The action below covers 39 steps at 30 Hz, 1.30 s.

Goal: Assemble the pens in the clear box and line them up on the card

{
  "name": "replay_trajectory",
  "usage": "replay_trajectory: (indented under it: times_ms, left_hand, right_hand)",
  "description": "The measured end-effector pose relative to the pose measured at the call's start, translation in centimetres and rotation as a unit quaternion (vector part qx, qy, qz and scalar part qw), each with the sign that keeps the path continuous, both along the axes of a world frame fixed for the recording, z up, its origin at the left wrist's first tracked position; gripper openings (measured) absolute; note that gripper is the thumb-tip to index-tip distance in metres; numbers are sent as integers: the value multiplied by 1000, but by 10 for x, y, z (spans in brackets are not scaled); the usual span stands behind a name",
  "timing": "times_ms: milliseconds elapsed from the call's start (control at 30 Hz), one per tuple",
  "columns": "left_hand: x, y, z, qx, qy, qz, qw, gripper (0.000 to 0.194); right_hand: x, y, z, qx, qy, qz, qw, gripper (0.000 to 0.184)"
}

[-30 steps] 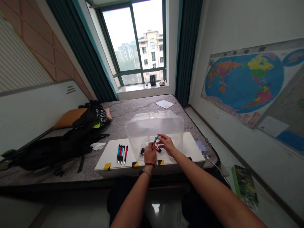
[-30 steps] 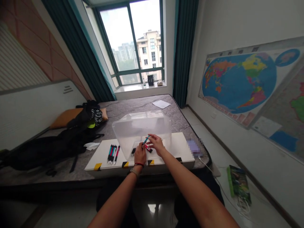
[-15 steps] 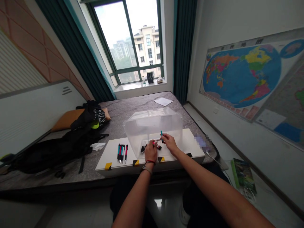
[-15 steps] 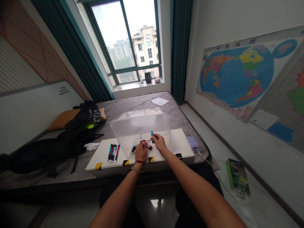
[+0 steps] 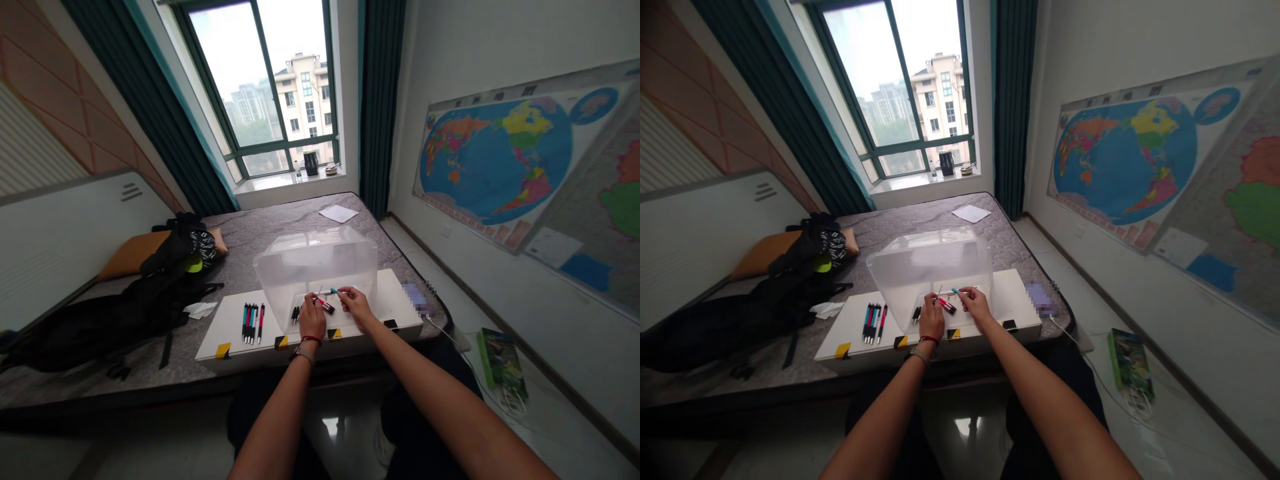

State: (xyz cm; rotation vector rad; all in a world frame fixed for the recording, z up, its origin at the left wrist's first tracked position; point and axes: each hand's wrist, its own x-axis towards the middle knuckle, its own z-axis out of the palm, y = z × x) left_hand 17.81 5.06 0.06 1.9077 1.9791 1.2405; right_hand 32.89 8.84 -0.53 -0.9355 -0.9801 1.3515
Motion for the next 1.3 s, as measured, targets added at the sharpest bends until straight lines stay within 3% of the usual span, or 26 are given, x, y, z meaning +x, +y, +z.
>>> replay_trajectory:
  times_ms: [433, 1000, 1300]
  left_hand:
    - [1, 6, -5, 39, 90, 33, 995, 26]
    - [4, -1, 4, 32, 125, 18, 992, 27]
    - [7, -5, 12, 36, 149, -12, 988, 24]
  right_hand:
    - [3, -2, 3, -75, 109, -6, 991, 41]
    - [4, -9, 15, -66, 72, 3, 995, 38]
    - [3, -6, 7, -39, 38, 20, 998, 37]
